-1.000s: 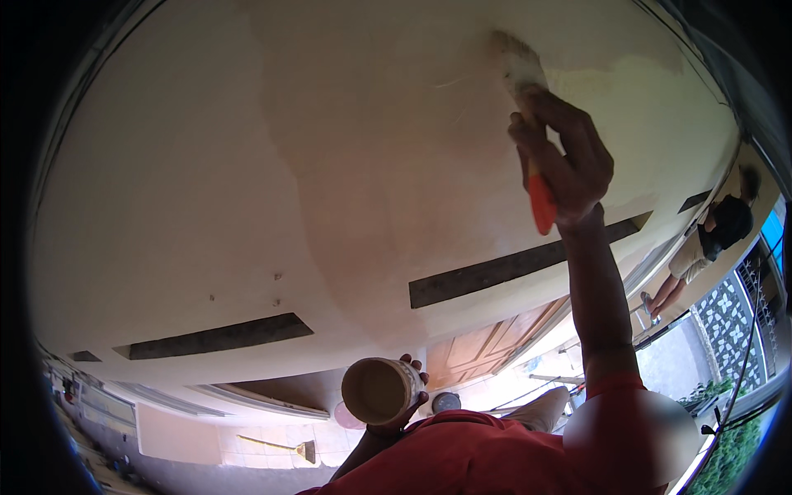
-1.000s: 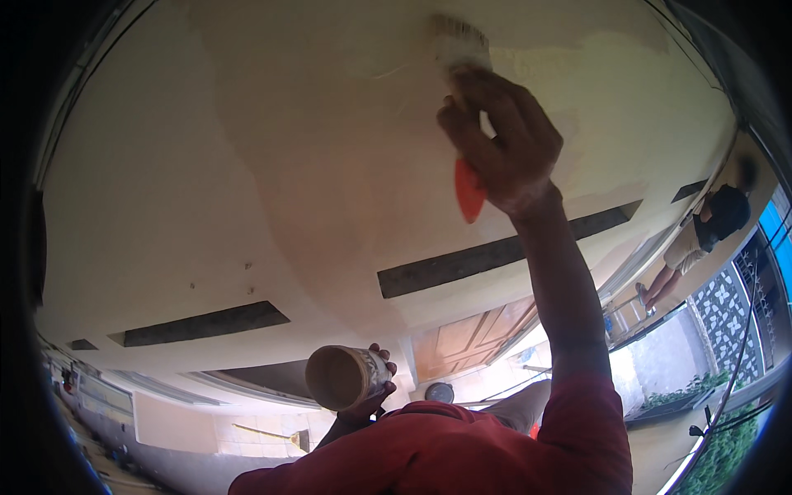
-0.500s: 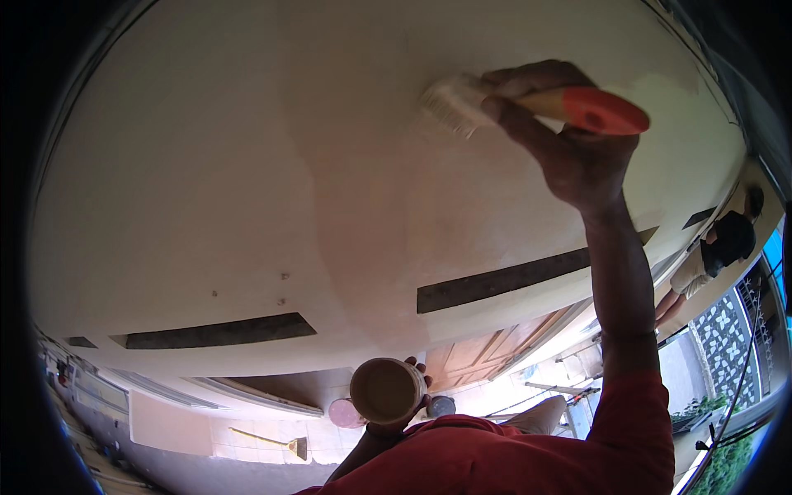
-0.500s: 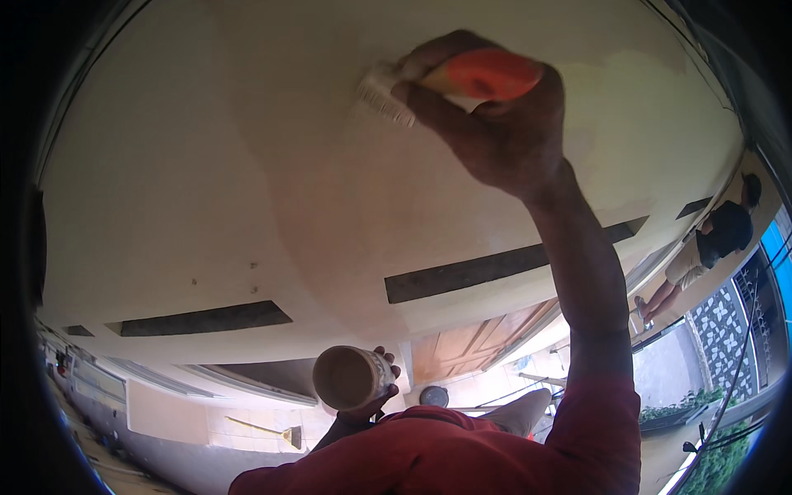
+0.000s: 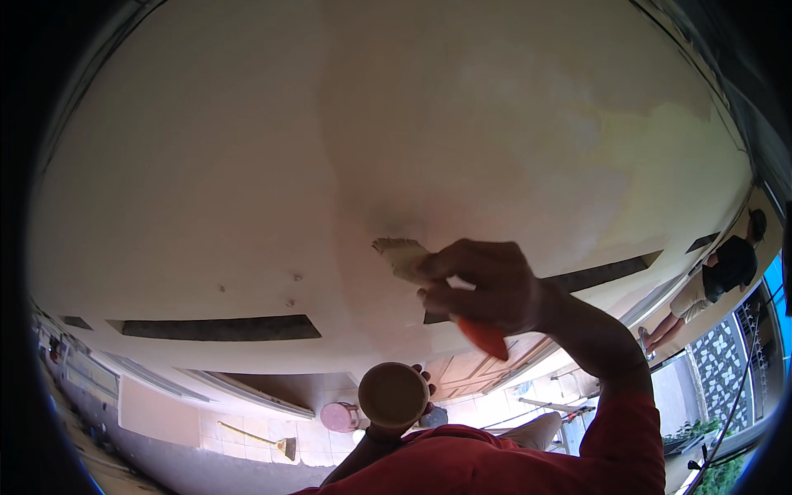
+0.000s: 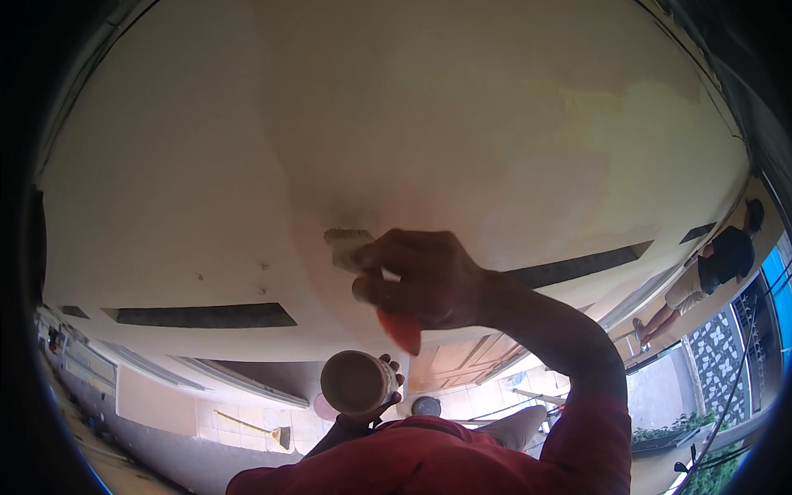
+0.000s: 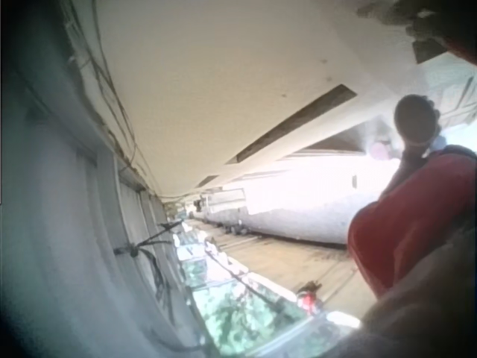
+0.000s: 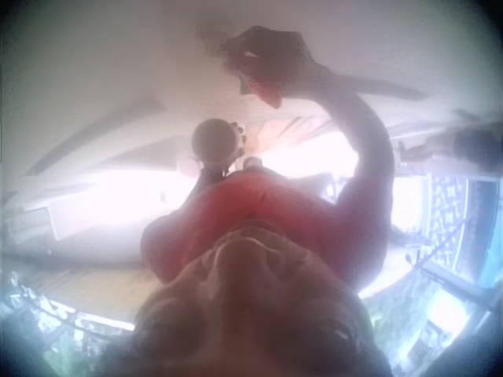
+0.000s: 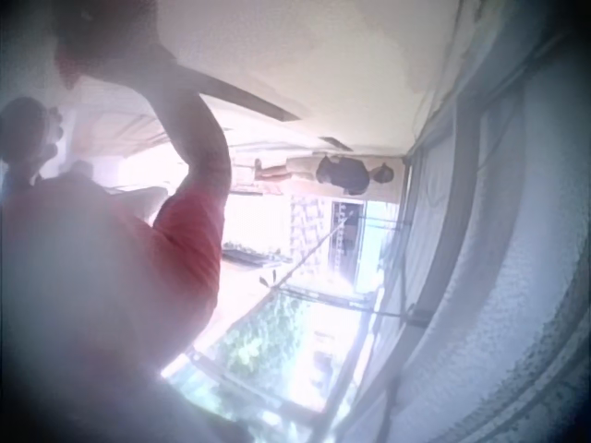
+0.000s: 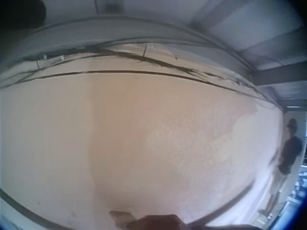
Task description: The person paints a ceiling using a paintbrush and a small paint can. They repeatedly dip the brush into the can and apply paint to the ceiling surface in a systematic manner.
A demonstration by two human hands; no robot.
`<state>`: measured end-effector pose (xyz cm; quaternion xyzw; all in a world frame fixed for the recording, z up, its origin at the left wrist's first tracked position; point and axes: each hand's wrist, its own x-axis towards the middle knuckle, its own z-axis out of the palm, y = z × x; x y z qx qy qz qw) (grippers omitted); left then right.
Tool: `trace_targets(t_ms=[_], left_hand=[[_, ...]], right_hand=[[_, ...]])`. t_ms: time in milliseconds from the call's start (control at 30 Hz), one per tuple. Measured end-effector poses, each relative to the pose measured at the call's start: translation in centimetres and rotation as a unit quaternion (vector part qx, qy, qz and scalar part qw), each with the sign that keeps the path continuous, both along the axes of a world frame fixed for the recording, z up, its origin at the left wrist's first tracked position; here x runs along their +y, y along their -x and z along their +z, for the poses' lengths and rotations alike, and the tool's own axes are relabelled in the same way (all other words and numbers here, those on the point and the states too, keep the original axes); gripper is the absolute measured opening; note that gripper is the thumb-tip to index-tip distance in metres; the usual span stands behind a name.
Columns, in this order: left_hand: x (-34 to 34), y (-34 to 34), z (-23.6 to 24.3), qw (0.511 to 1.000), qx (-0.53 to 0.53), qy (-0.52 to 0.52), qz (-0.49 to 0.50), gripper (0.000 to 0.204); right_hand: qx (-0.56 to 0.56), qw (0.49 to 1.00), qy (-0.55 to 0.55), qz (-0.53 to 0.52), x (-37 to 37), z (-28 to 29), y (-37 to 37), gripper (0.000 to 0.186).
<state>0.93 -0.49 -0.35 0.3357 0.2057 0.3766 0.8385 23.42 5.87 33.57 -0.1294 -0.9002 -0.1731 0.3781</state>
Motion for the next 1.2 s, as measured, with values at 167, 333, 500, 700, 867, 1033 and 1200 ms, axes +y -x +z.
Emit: trace_targets(t_ms=[167, 333, 500, 700, 867, 1033, 1200], left_hand=[[0.4, 0.7, -3.9, 0.893, -0.392, 0.202, -0.090, 0.079], [-0.3, 1.0, -4.0, 0.885, -0.418, 0.193, -0.073, 0.082], [-0.5, 1.3, -3.8, 0.884, -0.421, 0.194, -0.063, 0.082], [-0.3, 0.9, -3.5, 0.881, -0.426, 0.193, -0.069, 0.083], [0.4, 1.0, -2.9, 0.880, -0.426, 0.193, -0.087, 0.081], [0.4, 0.5, -3.0, 0.884, -0.407, 0.212, -0.094, 0.080], [-0.2, 1.2, -3.1, 0.895, -0.394, 0.192, -0.078, 0.082]], right_hand=[[0.373, 0.919, 0.125, 0.041, 2.5, 9.6, -3.8, 0.016], [0.227, 0.914, -0.326, -0.081, 0.8, 13.4, -3.5, 0.026], [0.074, 0.868, -0.451, -0.194, 4.0, 11.9, 0.1, 0.017], [0.097, 0.915, -0.356, -0.165, 5.2, 6.3, 2.3, 0.020], [0.108, 0.981, -0.156, -0.032, 2.1, 6.4, 1.7, 0.020], [0.313, 0.934, -0.137, 0.103, 5.9, 11.9, -1.9, 0.014], [0.299, 0.918, -0.255, -0.060, 7.8, 11.5, -3.4, 0.012]])
